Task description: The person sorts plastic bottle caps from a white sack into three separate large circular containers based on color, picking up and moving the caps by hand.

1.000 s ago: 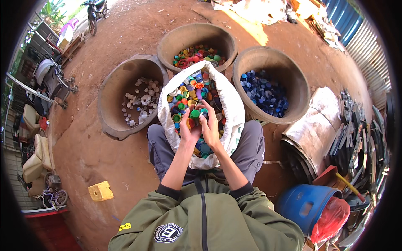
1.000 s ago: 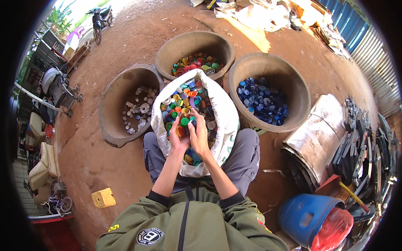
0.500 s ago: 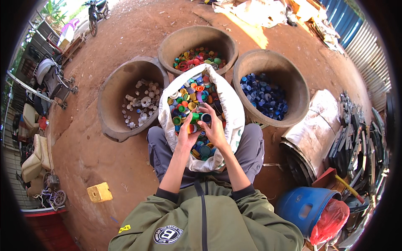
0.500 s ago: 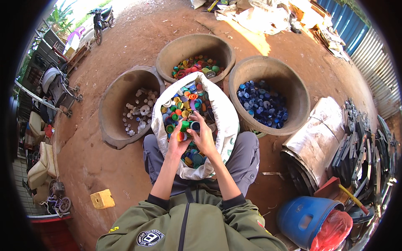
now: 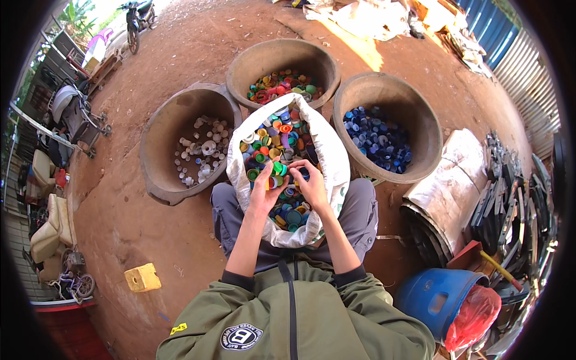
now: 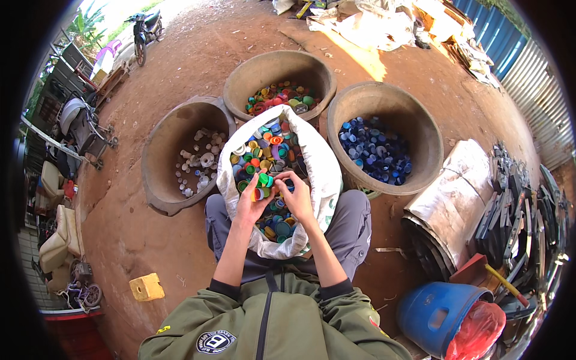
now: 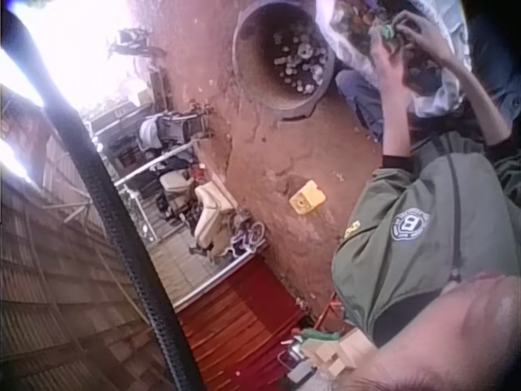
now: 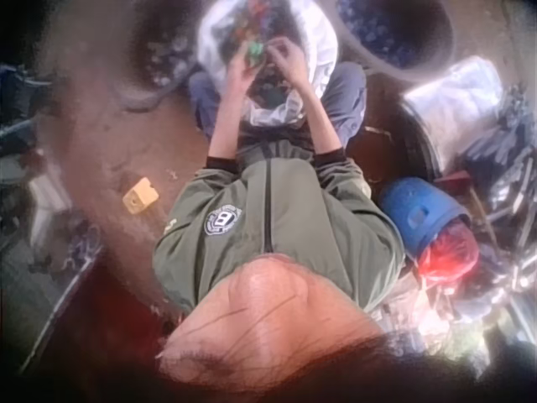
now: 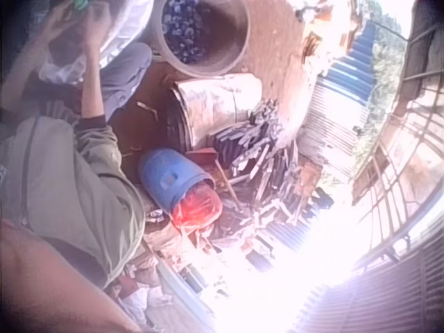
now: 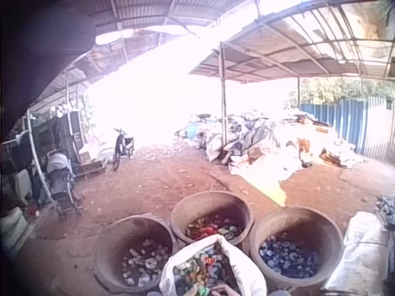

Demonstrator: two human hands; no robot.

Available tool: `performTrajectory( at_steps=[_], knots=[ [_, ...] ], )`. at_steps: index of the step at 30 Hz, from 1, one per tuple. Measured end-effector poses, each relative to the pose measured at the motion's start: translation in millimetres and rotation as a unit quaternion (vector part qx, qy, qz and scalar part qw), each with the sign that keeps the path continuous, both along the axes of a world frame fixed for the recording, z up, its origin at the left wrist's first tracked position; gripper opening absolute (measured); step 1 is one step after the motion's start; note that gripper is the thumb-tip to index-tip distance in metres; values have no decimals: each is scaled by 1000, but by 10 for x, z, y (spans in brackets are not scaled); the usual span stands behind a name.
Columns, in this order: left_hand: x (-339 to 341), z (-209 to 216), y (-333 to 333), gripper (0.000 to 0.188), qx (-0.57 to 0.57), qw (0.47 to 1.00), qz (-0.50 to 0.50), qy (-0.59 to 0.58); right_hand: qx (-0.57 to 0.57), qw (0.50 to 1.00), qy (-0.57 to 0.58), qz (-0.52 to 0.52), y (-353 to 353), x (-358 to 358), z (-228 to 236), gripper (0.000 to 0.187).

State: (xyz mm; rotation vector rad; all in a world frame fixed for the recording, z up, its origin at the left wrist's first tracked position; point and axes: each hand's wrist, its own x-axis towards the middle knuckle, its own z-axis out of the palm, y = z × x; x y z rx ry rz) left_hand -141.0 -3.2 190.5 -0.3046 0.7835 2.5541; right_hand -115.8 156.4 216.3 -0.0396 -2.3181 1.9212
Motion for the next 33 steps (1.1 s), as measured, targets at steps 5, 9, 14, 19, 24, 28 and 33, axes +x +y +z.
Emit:
performTrajectory(
  at_steps=[5,9,14,19,24,28,33],
  knots=[
    [-10,182,-67,36,-101,992,-74,33,114,989,86,34,-30,22,91,46],
    [9,283,-94,32,-168,982,-62,55,156,985,69,31,-105,33,32,48],
    [11,207,-82,30,-244,965,-68,63,162,982,100,3,-239,73,-20,48],
    [7,144,-72,29,-323,940,-70,83,149,983,105,-3,-245,50,-201,38],
    [-1,142,-105,27,-358,926,-64,105,120,988,101,-7,-236,50,-186,31],
    [-9,184,-163,23,-373,913,-70,150,134,987,91,-13,-150,91,-108,31],
    [-38,199,-144,20,-432,879,-79,184,90,991,95,28,-106,75,-121,37]
  ],
)
